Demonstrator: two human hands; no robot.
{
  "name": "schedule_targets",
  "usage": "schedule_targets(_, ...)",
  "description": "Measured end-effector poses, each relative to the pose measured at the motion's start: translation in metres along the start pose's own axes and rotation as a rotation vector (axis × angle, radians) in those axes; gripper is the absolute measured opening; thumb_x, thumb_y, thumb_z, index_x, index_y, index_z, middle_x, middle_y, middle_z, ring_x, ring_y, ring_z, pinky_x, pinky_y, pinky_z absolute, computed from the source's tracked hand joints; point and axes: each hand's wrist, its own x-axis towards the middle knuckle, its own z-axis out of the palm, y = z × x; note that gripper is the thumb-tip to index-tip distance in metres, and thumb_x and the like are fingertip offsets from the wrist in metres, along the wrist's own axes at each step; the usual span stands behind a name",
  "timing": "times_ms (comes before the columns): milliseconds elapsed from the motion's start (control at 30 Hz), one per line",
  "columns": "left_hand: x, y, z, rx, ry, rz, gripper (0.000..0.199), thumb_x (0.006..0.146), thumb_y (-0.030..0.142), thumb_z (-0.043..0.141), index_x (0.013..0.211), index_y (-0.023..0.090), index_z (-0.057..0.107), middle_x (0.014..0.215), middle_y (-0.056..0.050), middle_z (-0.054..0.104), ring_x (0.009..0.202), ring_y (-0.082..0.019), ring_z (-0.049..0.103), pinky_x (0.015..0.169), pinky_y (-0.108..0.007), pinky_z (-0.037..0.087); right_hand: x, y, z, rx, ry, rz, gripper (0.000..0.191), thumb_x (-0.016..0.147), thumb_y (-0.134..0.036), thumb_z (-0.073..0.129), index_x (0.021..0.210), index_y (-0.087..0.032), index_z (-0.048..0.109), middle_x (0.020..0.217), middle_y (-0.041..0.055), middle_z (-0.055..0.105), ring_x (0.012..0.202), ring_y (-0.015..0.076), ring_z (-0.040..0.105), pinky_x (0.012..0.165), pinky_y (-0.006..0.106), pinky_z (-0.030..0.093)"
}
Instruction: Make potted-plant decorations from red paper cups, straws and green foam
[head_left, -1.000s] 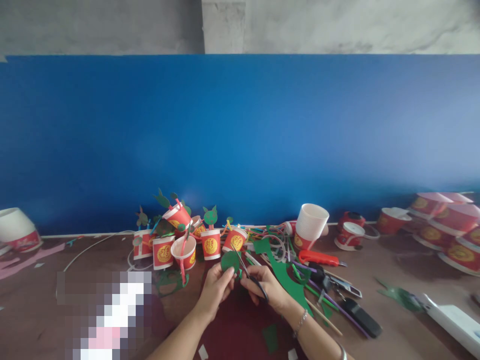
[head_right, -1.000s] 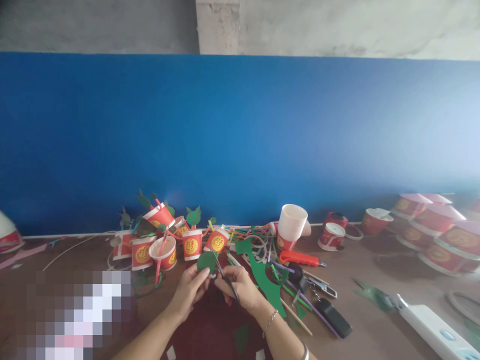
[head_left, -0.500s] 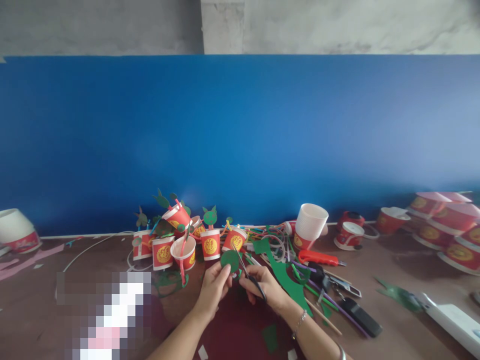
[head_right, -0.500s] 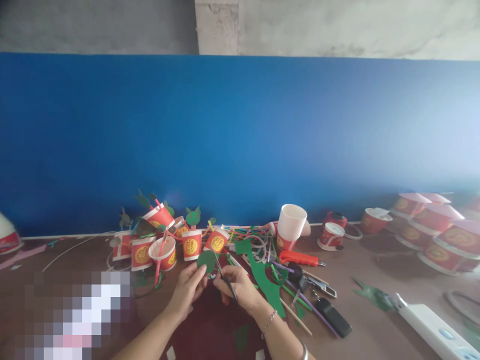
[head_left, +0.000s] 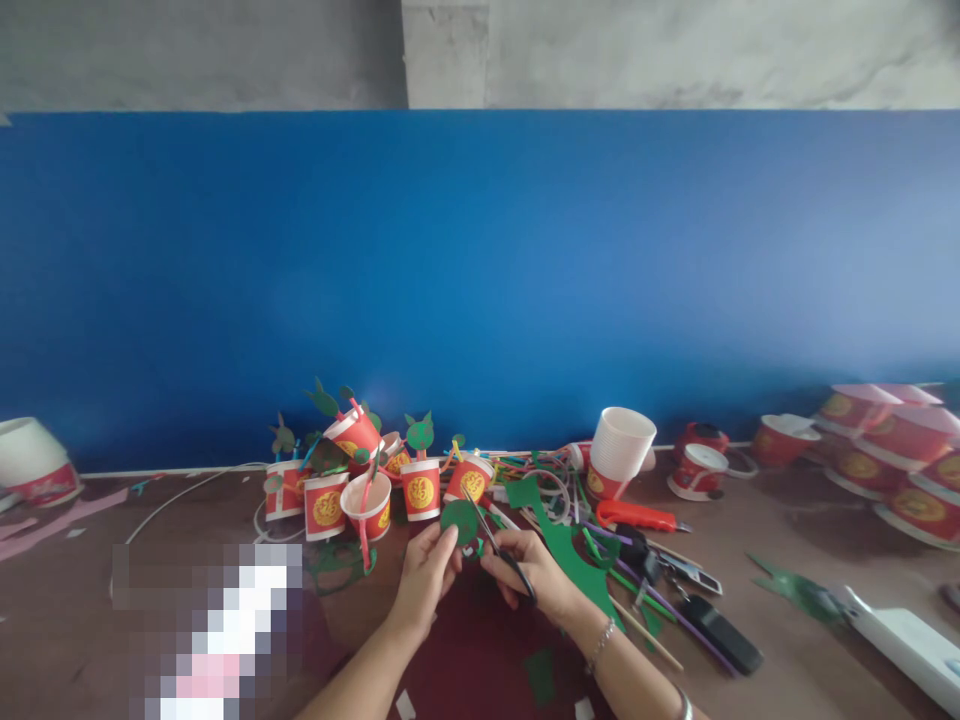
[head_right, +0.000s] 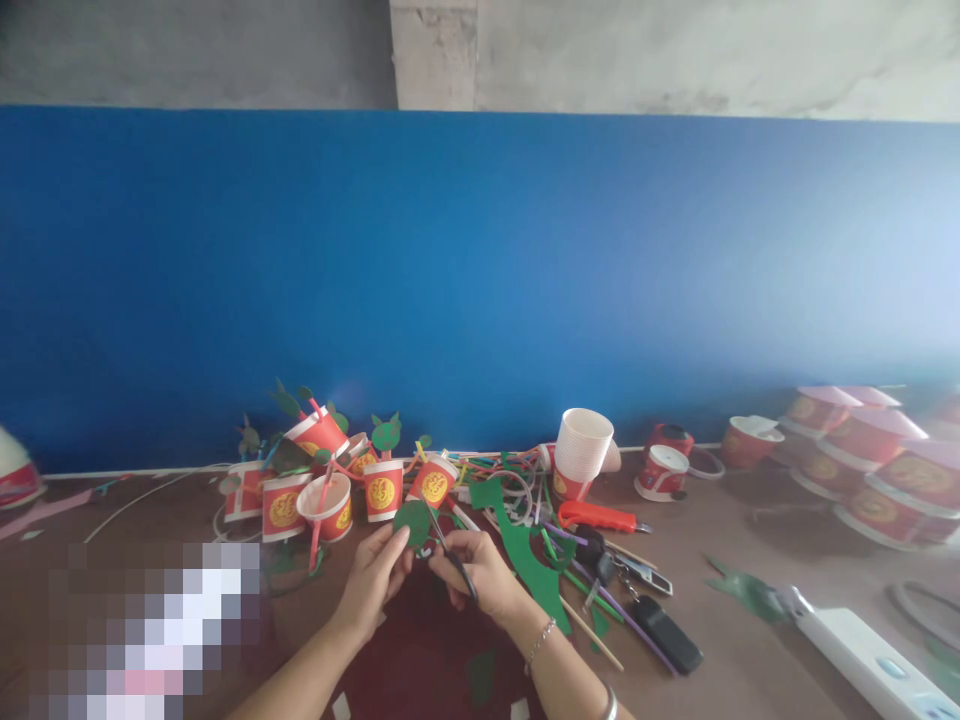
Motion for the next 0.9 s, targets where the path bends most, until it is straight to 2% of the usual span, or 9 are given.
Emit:
schedule_targets(133, 0.001, -0.003, -0.001, 0.005, 0.012, -0.011, 0.041, 0.075, 0.053, 0.058, 0.06, 0.016, 0.049, 0.047, 0.008, 0.041, 0.033, -0.001, 0.024, 0.035, -0.015, 0.014, 0.0, 0.0, 0.0, 0.004, 0.003, 0.002, 0.034, 0.066, -0.045, 0.071, 0.062, -0.015, 0.053, 0.036, -0.006, 0.048, 0.03, 0.0063, 0.04, 0.034, 0.017, 0.027)
schedule_targets(300, 0.0, 0.002, 0.001, 0.002, -0.018, -0.05, 0.043, 0.07, 0.055, 0.062, 0.06, 0.016, 0.048, 0.047, 0.007, 0.042, 0.035, -0.001, 0.026, 0.036, -0.016, 0.014, 0.0, -0.001, 0.0, 0.029, -0.005, -0.012, 0.034, 0.066, -0.045, 0.071, 0.066, -0.015, 0.056, 0.039, -0.0051, 0.051, 0.034, 0.0072, 0.044, 0.037, 0.018, 0.031)
schedule_targets(467, 0.0, 0.002, 0.001, 0.012, -0.032, -0.039, 0.043, 0.071, 0.055, 0.06, 0.059, 0.016, 0.048, 0.046, 0.007, 0.042, 0.033, -0.001, 0.024, 0.035, -0.016, 0.011, -0.001, -0.003, -0.001, 0.013, -0.015, -0.011, 0.034, 0.067, -0.046, 0.07, 0.064, -0.015, 0.054, 0.037, -0.0059, 0.049, 0.031, 0.0061, 0.04, 0.035, 0.018, 0.027)
schedule_targets(900, 0.002, 0.0, -0.001, 0.011, 0.033, -0.042, 0.045, 0.07, 0.059, 0.06, 0.06, 0.017, 0.047, 0.047, 0.008, 0.042, 0.033, -0.001, 0.025, 0.035, -0.016, 0.013, 0.0, 0.006, -0.004, -0.006, -0.026, -0.022, 0.033, 0.069, -0.044, 0.07, 0.064, -0.016, 0.054, 0.037, -0.0059, 0.047, 0.03, 0.0059, 0.039, 0.034, 0.018, 0.024)
